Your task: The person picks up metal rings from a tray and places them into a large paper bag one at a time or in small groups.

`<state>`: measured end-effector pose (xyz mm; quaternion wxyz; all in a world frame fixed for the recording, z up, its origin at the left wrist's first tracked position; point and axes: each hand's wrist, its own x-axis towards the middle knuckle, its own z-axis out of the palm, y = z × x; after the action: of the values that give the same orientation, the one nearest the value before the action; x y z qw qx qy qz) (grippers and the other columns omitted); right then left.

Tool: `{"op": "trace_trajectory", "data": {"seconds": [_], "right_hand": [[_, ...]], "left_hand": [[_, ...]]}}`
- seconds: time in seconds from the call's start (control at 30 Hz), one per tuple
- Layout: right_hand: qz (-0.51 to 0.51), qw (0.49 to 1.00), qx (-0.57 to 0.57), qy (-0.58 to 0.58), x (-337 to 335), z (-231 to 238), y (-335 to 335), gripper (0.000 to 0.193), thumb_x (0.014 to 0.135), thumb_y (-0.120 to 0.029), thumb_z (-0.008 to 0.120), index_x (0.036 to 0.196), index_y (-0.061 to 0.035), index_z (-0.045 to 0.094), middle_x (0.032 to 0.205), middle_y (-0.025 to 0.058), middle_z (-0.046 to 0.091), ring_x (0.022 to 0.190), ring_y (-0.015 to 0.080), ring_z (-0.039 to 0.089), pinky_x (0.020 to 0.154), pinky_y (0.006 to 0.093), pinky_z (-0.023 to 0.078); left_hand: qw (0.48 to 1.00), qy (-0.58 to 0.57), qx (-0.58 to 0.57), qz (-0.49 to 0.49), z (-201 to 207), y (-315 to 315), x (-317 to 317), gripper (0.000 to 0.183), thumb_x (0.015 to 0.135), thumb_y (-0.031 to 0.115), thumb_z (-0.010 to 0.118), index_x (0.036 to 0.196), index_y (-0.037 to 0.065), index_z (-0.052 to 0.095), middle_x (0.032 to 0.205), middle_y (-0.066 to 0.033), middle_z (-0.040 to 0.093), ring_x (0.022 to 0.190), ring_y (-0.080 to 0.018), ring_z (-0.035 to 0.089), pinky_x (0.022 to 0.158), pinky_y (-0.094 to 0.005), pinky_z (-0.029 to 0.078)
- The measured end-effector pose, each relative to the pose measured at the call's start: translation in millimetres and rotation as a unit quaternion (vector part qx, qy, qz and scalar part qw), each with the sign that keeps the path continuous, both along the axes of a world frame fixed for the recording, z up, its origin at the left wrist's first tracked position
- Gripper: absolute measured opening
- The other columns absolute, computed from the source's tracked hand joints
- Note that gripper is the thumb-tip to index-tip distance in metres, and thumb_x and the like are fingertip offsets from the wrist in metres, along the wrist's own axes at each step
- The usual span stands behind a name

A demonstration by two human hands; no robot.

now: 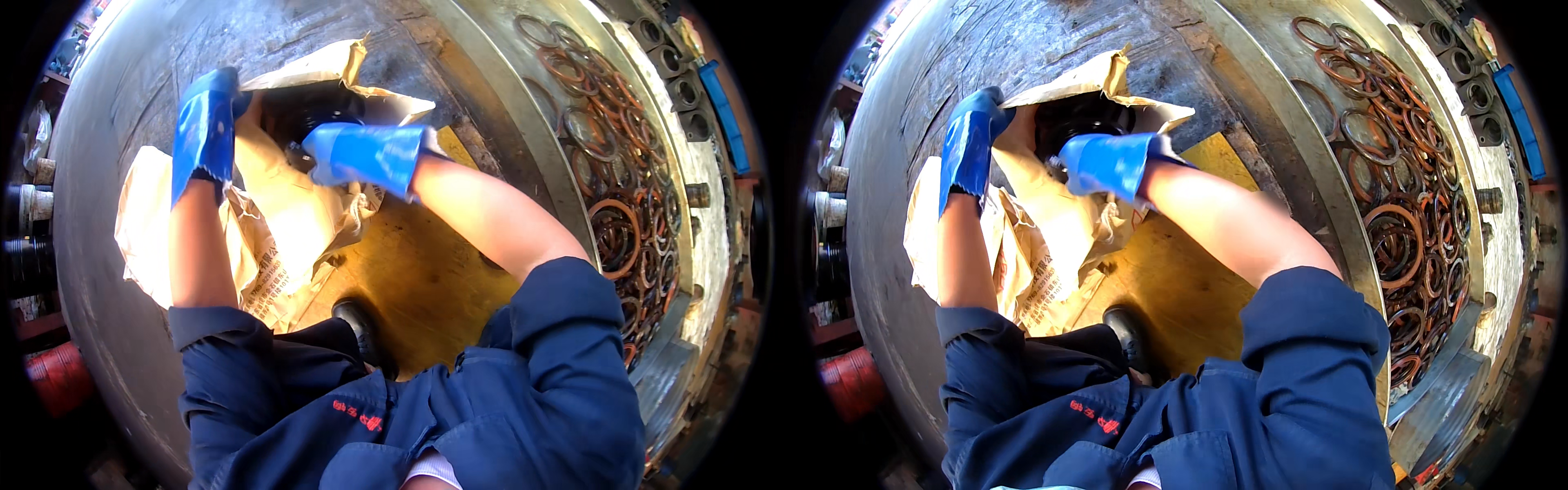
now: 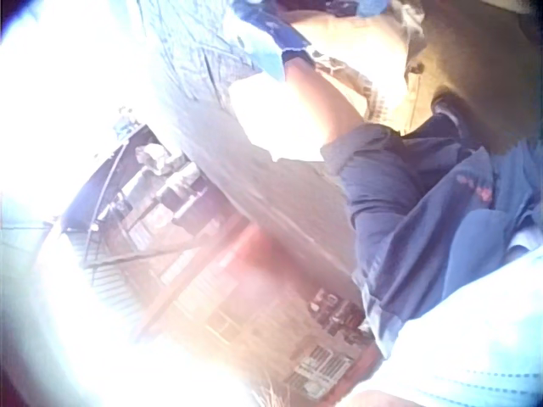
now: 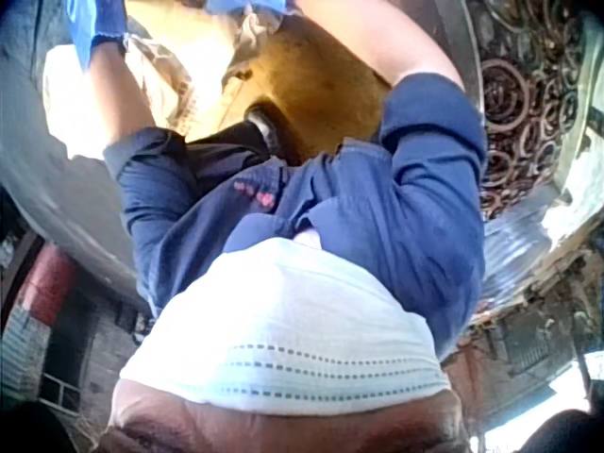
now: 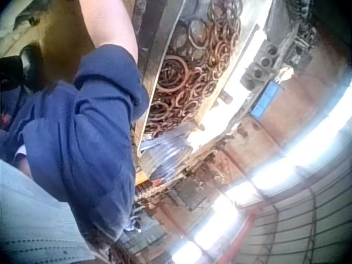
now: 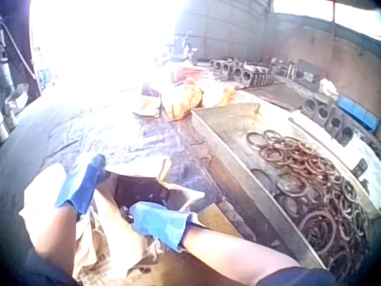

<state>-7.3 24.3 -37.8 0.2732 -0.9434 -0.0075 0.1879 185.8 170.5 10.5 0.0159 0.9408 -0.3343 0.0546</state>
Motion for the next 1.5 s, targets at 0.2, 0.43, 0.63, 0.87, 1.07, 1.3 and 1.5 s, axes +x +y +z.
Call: {"op": "trace_trajectory", "data": {"seconds": [0.2, 0.43, 0.63, 0.87, 1.07, 1.3, 1.5], "right_hand": [[0.133, 0.97, -0.203, 0.007, 41, 27, 39, 0.038, 0.087, -0.027, 0.077, 0.123, -0.0151, 0.075, 0.119, 0.0115, 0.074, 0.107, 0.0317, 0.072, 0.089, 0.0423, 0.058], [-0.149, 0.917, -0.223, -0.296, 143, -49, 41, 0.052, 0.09, -0.041, 0.072, 0.138, -0.0213, 0.067, 0.142, 0.0065, 0.065, 0.127, 0.0266, 0.063, 0.106, 0.0425, 0.049], [-0.161, 0.893, -0.201, -0.37, 164, -67, -27, 0.041, 0.089, -0.033, 0.069, 0.125, -0.0159, 0.075, 0.132, 0.0117, 0.072, 0.122, 0.0318, 0.068, 0.108, 0.0472, 0.049], [0.164, 0.881, -0.339, -0.285, -45, 66, -34, 0.014, 0.068, -0.021, 0.08, 0.078, -0.0112, 0.08, 0.07, 0.0093, 0.068, 0.068, 0.0239, 0.066, 0.058, 0.0379, 0.049], [-0.18, 0.904, 0.092, -0.376, -227, 35, -212, 0.035, 0.098, -0.032, 0.065, 0.103, 0.0014, 0.073, 0.086, 0.0136, 0.069, 0.079, 0.0253, 0.063, 0.076, 0.0414, 0.052], [-0.784, 0.602, 0.028, -0.151, -618, -2, -163, 0.042, 0.098, -0.019, 0.075, 0.138, -0.0055, 0.068, 0.125, 0.0113, 0.075, 0.116, 0.0211, 0.071, 0.102, 0.0335, 0.056], [-0.946, 0.303, 0.069, -0.088, -876, -44, -92, 0.031, 0.096, -0.037, 0.079, 0.11, -0.0095, 0.078, 0.093, 0.0029, 0.075, 0.081, 0.0132, 0.067, 0.072, 0.0288, 0.053]], "left_hand": [[0.997, 0.044, 0.031, 0.063, 5, 29, 29, 0.027, 0.089, 0.031, 0.075, 0.112, 0.016, 0.079, 0.11, -0.0178, 0.077, 0.103, -0.036, 0.074, 0.09, -0.0447, 0.058], [0.991, 0.034, 0.042, 0.122, 5, 64, 42, 0.025, 0.092, 0.035, 0.074, 0.109, 0.016, 0.079, 0.108, -0.0163, 0.077, 0.102, -0.0345, 0.075, 0.089, -0.041, 0.057], [0.996, -0.039, -0.079, -0.011, 6, -3, 17, 0.024, 0.091, 0.032, 0.075, 0.106, 0.014, 0.079, 0.106, -0.0189, 0.077, 0.102, -0.0353, 0.074, 0.089, -0.0412, 0.057], [0.977, 0.081, -0.2, -0.001, -34, 56, 70, 0.041, 0.098, 0.03, 0.07, 0.132, 0.008, 0.066, 0.13, -0.0179, 0.068, 0.115, -0.0309, 0.069, 0.1, -0.0385, 0.054], [0.768, 0.358, -0.496, 0.189, -41, -27, 106, 0.053, 0.103, 0.028, 0.068, 0.151, 0.006, 0.058, 0.145, -0.0166, 0.063, 0.127, -0.0309, 0.064, 0.108, -0.0386, 0.052], [0.87, 0.316, -0.379, 0.008, -26, -148, -15, 0.05, 0.105, 0.023, 0.065, 0.152, 0.01, 0.056, 0.153, -0.0139, 0.058, 0.134, -0.0299, 0.061, 0.111, -0.0379, 0.051], [0.963, 0.049, -0.097, -0.247, -50, -195, -96, 0.043, 0.104, 0.031, 0.067, 0.143, 0.014, 0.066, 0.138, -0.0175, 0.068, 0.129, -0.0321, 0.065, 0.109, -0.0396, 0.05]]}}
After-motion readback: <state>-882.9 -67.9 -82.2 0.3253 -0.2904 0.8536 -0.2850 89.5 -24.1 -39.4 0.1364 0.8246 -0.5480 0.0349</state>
